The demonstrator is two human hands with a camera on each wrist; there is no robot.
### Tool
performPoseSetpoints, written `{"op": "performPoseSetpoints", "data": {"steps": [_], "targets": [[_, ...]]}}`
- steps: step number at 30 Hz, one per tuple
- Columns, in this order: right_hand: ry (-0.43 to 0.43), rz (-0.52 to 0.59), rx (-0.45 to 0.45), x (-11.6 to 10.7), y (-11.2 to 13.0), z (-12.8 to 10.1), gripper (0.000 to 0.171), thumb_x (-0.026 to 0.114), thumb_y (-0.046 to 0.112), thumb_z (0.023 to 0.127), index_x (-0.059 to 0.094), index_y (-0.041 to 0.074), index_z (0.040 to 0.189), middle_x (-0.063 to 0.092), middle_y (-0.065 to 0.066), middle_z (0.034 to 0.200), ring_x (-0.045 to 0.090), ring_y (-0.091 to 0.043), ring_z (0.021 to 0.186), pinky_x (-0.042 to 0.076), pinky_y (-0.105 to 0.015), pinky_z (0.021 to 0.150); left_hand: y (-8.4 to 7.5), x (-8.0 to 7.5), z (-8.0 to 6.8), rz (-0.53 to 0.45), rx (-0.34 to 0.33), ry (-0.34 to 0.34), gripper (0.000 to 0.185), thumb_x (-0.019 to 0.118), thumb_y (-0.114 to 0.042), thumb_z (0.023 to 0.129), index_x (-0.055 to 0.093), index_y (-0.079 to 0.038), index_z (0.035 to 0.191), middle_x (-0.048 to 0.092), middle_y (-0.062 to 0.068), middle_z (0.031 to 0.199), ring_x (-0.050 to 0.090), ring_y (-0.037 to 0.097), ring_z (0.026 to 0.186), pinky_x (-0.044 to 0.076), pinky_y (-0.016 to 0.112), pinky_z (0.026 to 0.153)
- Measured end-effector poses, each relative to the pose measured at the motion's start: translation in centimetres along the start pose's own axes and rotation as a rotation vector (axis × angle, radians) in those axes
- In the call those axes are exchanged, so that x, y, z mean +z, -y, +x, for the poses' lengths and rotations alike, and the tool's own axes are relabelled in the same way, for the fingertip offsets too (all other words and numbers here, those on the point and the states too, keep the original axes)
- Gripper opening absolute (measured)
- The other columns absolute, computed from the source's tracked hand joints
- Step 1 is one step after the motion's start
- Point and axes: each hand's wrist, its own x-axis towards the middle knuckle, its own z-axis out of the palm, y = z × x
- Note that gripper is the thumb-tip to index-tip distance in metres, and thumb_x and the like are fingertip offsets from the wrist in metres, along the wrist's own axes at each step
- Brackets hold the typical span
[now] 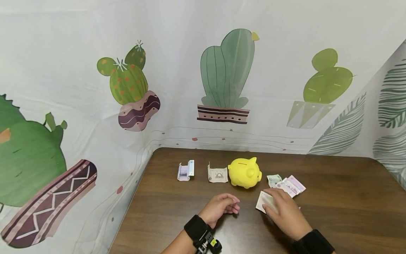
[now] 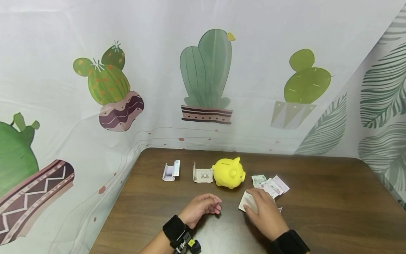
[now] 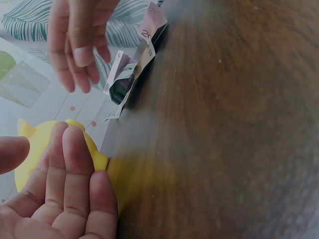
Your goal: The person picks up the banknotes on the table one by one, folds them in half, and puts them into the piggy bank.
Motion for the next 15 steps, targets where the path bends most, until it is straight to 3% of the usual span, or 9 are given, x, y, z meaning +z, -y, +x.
{"op": "performPoseSetpoints", "data": {"steps": [6, 15], "targets": [[0.04, -0.045, 0.012, -0.2, -0.9, -1.2, 0.047, 0.084, 0.013, 0.077, 0.066, 0.005, 0.12, 0.067, -0.008, 0.116, 0.065, -0.029, 0.109, 0.051, -0.05, 0.089, 0.1, 0.0, 0.0, 0.001, -0.002, -0.004, 0.031, 0.053, -0.014, 0.1, 0.064, 0.011, 0.114, 0.071, 0.003, 0.087, 0.067, 0.011, 0.076, 0.056, 0.025, 0.079], [0.059, -0.089, -0.023, -0.4, -2.0, -2.2, 0.047, 0.086, 0.014, 0.072, 0.069, 0.007, 0.115, 0.069, -0.004, 0.112, 0.066, -0.027, 0.105, 0.05, -0.049, 0.088, 0.1, 0.0, 0.1, -0.006, -0.009, -0.015, 0.029, 0.053, -0.013, 0.1, 0.066, 0.01, 0.112, 0.07, 0.001, 0.084, 0.067, 0.011, 0.075, 0.055, 0.024, 0.078]]}}
